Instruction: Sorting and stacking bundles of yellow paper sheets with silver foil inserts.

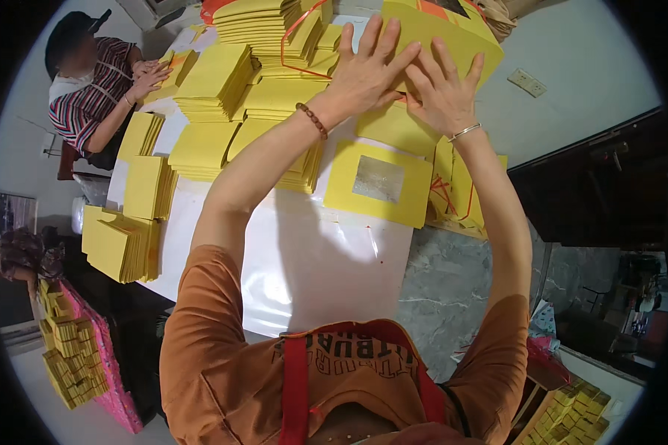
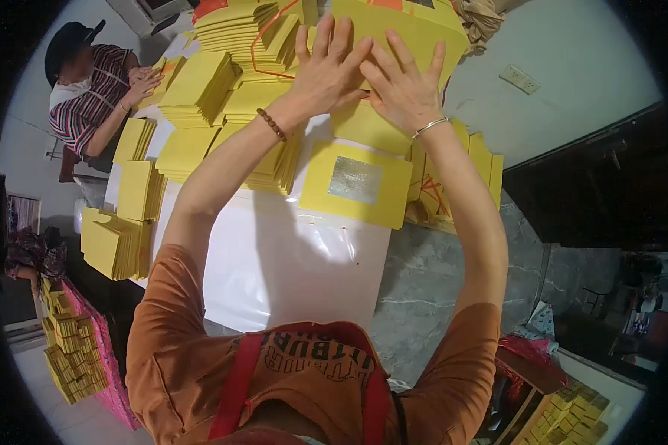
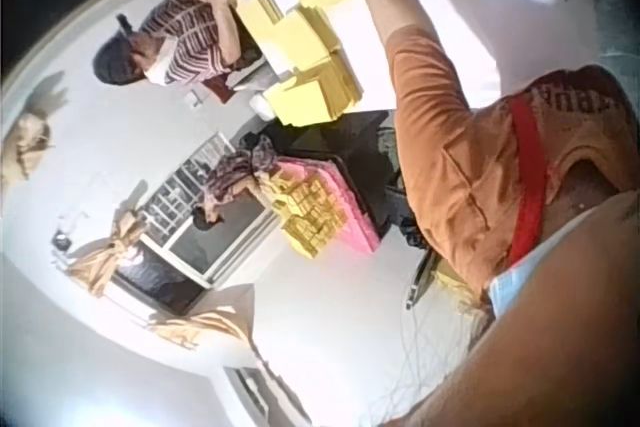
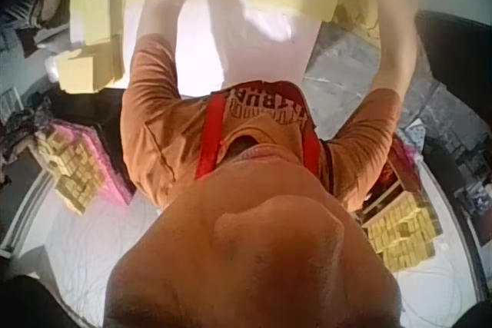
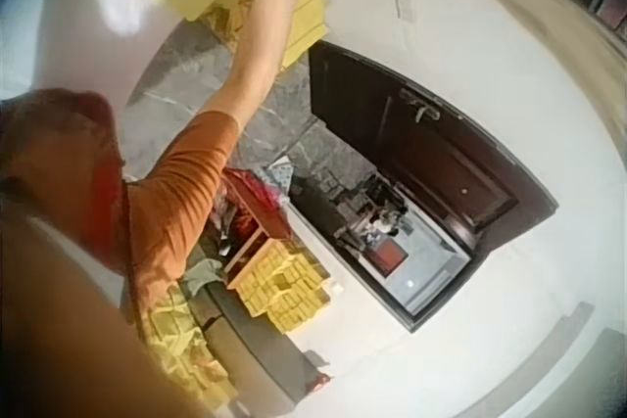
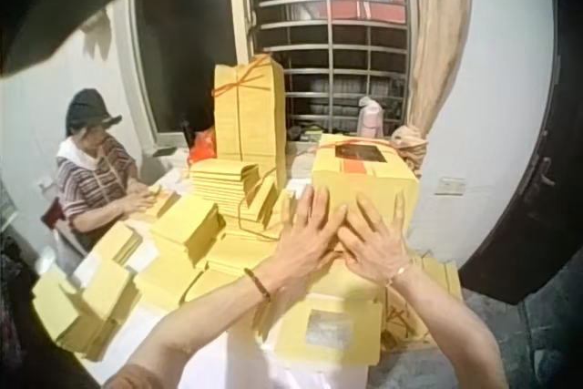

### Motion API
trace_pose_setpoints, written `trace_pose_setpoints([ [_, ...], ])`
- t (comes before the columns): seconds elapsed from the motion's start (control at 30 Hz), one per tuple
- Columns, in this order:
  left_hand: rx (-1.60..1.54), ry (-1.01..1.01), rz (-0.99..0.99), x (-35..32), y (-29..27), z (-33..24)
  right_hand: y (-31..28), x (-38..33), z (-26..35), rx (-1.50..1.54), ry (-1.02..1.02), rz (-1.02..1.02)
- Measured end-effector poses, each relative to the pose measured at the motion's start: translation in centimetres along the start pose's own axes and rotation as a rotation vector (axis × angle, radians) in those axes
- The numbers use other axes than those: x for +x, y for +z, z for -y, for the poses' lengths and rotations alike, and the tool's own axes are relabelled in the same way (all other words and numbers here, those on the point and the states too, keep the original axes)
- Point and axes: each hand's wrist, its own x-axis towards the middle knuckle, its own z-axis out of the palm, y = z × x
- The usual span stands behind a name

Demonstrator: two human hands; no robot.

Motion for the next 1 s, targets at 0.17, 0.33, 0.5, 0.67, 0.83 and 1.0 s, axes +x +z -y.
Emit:
trace_pose_setpoints([
  [0.17,0.042,0.082,-0.108,0.5,0.5,0.5,-0.6,-0.3,0.2,-0.039,0.030,-0.047],
  [0.33,0.015,0.035,-0.075,0.6,0.7,0.6,-0.2,-3.6,6.9,0.382,0.235,-0.133],
  [0.5,0.014,-0.009,-0.124,1.8,0.6,0.9,-0.6,-2.6,9.1,1.725,1.466,-0.054],
  [0.67,0.040,0.049,-0.153,0.9,0.5,0.6,-0.1,-2.3,6.0,2.041,1.503,-0.400],
  [0.83,-0.199,0.078,-0.303,-0.5,0.4,0.3,-1.0,-1.7,4.8,2.464,1.498,-0.720],
  [1.0,-0.865,-0.493,-0.463,6.6,-3.8,2.4,-2.0,-2.6,4.4,2.539,1.488,-0.772],
])
